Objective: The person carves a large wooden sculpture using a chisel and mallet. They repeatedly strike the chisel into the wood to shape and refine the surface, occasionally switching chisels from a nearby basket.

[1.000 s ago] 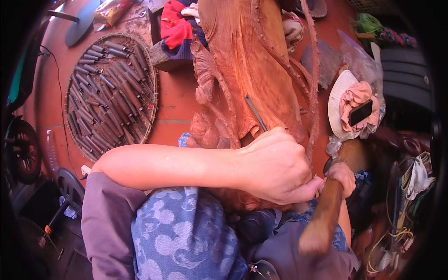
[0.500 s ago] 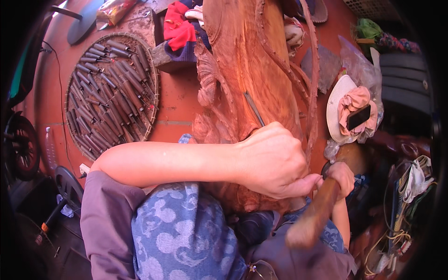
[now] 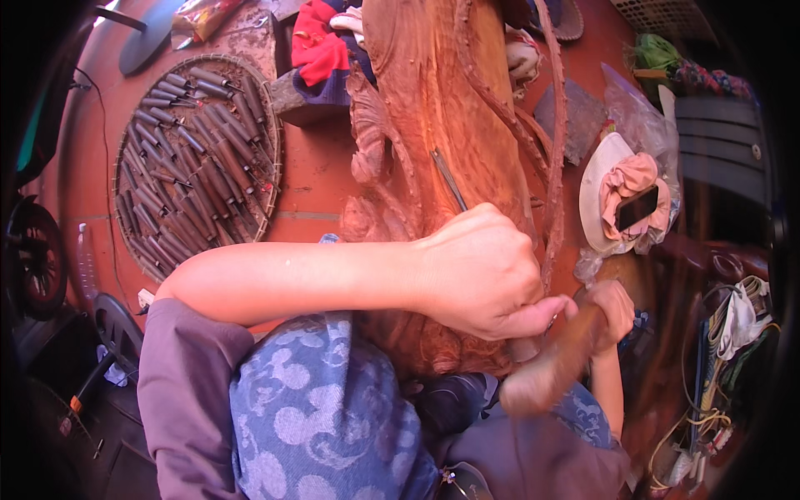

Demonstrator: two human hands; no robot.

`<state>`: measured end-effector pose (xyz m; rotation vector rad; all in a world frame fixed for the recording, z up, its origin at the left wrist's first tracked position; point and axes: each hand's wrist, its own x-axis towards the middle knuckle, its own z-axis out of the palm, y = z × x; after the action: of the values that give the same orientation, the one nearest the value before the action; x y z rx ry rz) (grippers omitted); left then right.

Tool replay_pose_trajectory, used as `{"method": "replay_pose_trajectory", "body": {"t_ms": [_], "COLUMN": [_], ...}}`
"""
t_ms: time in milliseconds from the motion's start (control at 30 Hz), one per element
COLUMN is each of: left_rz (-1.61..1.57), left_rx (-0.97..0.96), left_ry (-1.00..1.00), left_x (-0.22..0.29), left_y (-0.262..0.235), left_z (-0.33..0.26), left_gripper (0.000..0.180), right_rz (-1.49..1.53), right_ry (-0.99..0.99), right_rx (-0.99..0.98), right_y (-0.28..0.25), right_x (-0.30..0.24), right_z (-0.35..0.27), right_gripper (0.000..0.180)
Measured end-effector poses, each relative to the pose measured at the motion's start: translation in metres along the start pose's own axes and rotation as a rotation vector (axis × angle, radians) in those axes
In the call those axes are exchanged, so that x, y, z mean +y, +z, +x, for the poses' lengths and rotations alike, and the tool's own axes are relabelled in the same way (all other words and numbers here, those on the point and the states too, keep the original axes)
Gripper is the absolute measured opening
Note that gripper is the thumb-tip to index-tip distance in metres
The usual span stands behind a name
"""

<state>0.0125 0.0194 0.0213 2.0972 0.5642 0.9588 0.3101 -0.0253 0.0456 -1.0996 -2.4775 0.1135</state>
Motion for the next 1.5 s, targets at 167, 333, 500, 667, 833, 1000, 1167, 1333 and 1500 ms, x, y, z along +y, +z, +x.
{"method": "replay_pose_trajectory", "body": {"t_ms": [167, 333, 500, 667, 833, 1000, 1167, 1333, 1500], "left_rz": [-0.007, 0.006, -0.02, 0.012, 0.013, 0.007, 0.021, 0.044, 0.031], "left_rx": [-0.015, -0.019, 0.003, -0.019, 0.003, -0.033, -0.029, -0.028, -0.014], "left_ry": [-0.021, -0.017, -0.003, 0.004, 0.02, 0.018, 0.022, 0.01, 0.009], "left_x": [0.002, 0.002, -0.004, -0.002, -0.005, -0.005, -0.007, -0.009, -0.008], "left_y": [-0.003, -0.005, -0.004, -0.007, -0.008, -0.009, -0.01, -0.012, -0.013], "left_z": [-0.003, -0.003, -0.004, -0.006, -0.007, -0.008, -0.007, -0.006, -0.009], "left_gripper": [0.05, 0.05, 0.05, 0.05, 0.05, 0.05, 0.05, 0.05, 0.051], "right_rz": [0.057, 0.193, -0.102, 0.166, 0.124, -0.072, 0.234, 0.0, 0.06], "right_ry": [-0.069, -0.101, 0.039, -0.105, -0.104, -0.052, -0.199, -0.057, -0.177], "right_rx": [0.014, 0.098, -0.052, 0.114, 0.0, -0.041, 0.12, -0.042, 0.075], "right_y": [0.01, 0.007, 0.005, 0.016, 0.004, 0.01, 0.012, 0.002, 0.012], "right_x": [0.009, 0.005, 0.005, 0.004, 0.008, 0.009, 0.011, 0.007, 0.013], "right_z": [0.002, 0.0, 0.006, 0.008, 0.004, 0.014, 0.008, 0.013, 0.017], "right_gripper": [0.045, 0.042, 0.047, 0.042, 0.042, 0.043, 0.04, 0.044, 0.045]}}
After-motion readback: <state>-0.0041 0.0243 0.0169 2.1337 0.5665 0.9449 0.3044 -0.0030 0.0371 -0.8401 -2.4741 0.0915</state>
